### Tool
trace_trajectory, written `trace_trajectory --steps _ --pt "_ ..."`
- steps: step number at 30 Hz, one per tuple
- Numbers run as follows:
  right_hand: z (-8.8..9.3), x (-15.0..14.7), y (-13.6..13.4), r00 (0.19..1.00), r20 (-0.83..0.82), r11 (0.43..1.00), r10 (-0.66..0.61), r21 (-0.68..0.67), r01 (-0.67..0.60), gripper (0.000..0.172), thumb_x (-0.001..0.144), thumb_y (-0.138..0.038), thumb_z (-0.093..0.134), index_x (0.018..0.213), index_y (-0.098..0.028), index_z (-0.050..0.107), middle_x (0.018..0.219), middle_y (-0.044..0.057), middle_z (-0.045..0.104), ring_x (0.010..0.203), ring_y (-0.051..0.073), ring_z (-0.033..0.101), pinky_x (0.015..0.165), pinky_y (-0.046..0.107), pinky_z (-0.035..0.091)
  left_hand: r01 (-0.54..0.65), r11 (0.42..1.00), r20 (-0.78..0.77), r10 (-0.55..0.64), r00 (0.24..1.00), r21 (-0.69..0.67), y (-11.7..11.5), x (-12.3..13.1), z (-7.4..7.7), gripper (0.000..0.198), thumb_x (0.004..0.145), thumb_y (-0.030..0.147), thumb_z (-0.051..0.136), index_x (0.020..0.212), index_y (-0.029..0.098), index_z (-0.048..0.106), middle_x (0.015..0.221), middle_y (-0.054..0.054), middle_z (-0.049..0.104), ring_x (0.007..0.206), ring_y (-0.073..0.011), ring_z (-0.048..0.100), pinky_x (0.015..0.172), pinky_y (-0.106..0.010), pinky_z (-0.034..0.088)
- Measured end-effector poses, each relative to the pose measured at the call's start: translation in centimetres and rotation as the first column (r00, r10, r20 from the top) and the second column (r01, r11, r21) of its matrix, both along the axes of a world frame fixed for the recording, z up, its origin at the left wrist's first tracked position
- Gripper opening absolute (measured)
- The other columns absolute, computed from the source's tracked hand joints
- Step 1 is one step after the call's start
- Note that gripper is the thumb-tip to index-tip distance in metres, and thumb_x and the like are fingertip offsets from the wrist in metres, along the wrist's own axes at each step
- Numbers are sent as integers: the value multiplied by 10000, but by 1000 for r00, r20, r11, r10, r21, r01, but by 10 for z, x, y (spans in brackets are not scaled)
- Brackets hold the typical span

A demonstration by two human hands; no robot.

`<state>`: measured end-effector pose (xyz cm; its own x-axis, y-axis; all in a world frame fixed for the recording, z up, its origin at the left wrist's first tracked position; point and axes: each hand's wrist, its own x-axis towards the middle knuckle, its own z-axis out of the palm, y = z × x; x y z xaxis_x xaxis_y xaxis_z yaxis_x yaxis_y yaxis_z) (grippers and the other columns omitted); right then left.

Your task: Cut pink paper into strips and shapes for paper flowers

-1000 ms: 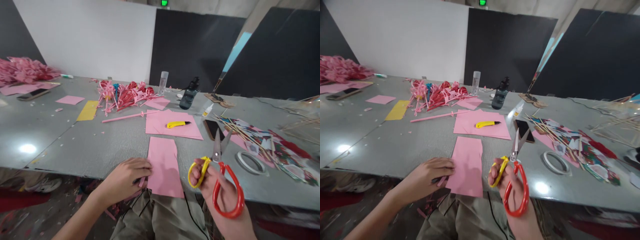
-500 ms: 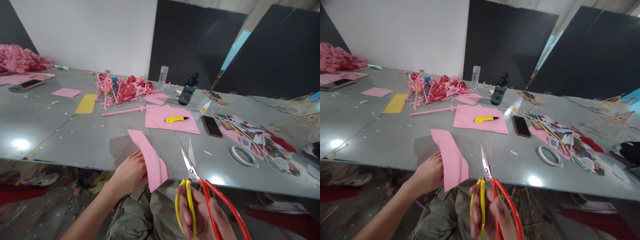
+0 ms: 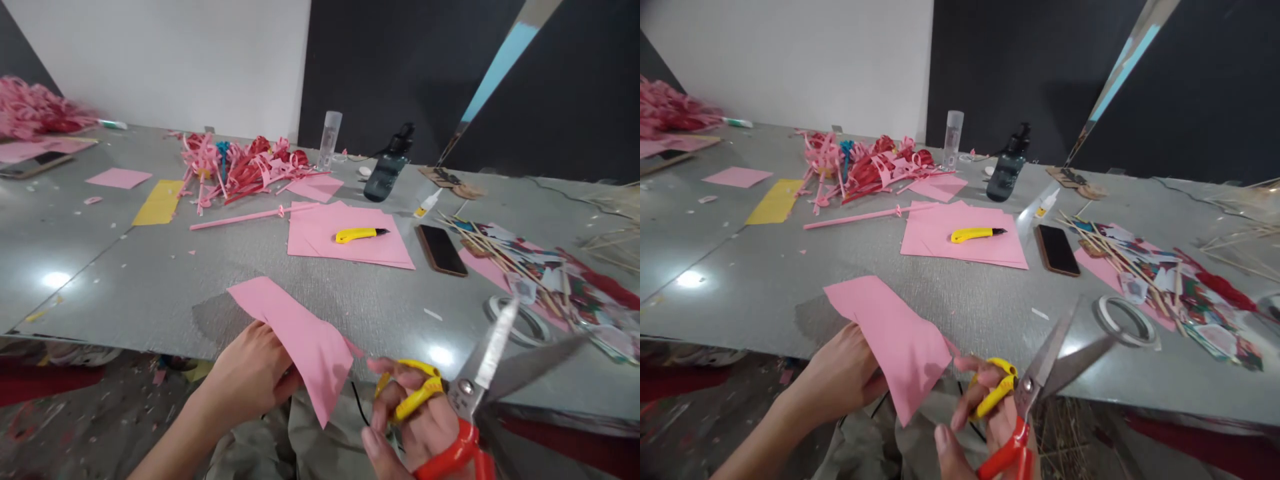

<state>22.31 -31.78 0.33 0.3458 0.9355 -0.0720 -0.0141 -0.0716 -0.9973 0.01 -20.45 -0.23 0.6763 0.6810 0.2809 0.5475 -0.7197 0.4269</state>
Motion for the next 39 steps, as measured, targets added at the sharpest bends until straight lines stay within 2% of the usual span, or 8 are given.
trace_trajectory --steps 3,6,8,17,21,30,34,39 --pt "5 -17 10 886 462 994 -37 104 -13 604 780 -340 786 1335 -317 551 868 -9 573 643 153 567 657 286 583 -17 1000 4 17 1000 1 -1 1 -1 209 869 204 599 1060 251 670 1065 -63 739 1003 -286 688 861 -405 514" --pt "1 -29 14 724 686 987 67 59 -147 698 783 -313 752 1424 -303 475 903 12 656 584 154 599 589 275 575 -37 999 -9 37 999 -6 -1 1 -3 162 851 216 631 1003 238 683 1055 -62 738 995 -288 681 880 -411 512" --pt "-7 -35 13 615 788 982 -31 140 -129 728 774 -359 754 1432 -261 460 974 70 709 684 226 682 605 322 590 -28 1000 -8 28 1000 1 0 1 -2 140 853 221 635 983 232 684 1053 -60 736 983 -281 676 874 -405 511" --pt "-9 -39 25 369 901 952 -227 285 -113 508 930 -282 473 1406 -117 407 1065 209 732 855 318 742 706 415 583 29 996 -51 -24 998 87 -1 1 8 172 921 295 636 1075 257 703 1093 -42 722 1048 -259 646 943 -415 489" --pt "21 -18 55 407 913 987 -14 76 -138 279 903 -246 494 1173 -179 516 777 85 697 661 265 691 583 328 474 -14 997 -103 21 994 73 -5 0 2 247 939 319 611 1165 271 698 1071 -49 736 1029 -273 669 901 -417 522" --pt "51 23 113 927 277 967 253 -113 -230 266 712 -334 698 717 -238 451 611 -79 410 518 108 366 516 258 313 -116 981 -21 120 993 158 -6 1 4 526 908 281 646 1421 285 530 1416 -93 546 1271 -297 524 1030 -482 512" --pt "48 30 107 916 -294 941 273 -119 -318 310 659 -264 807 728 -202 511 653 -79 429 524 64 328 517 231 286 -192 954 -23 203 979 230 -6 2 -2 548 942 343 616 1469 294 477 1522 -97 453 1325 -327 481 1054 -537 504" --pt "36 26 84 833 -511 932 210 -153 -329 305 680 -198 818 672 -198 513 556 -91 376 513 67 300 516 232 300 -226 945 -2 233 973 237 -3 3 -8 644 921 234 602 1530 277 393 1599 -107 374 1383 -311 474 1086 -496 509"
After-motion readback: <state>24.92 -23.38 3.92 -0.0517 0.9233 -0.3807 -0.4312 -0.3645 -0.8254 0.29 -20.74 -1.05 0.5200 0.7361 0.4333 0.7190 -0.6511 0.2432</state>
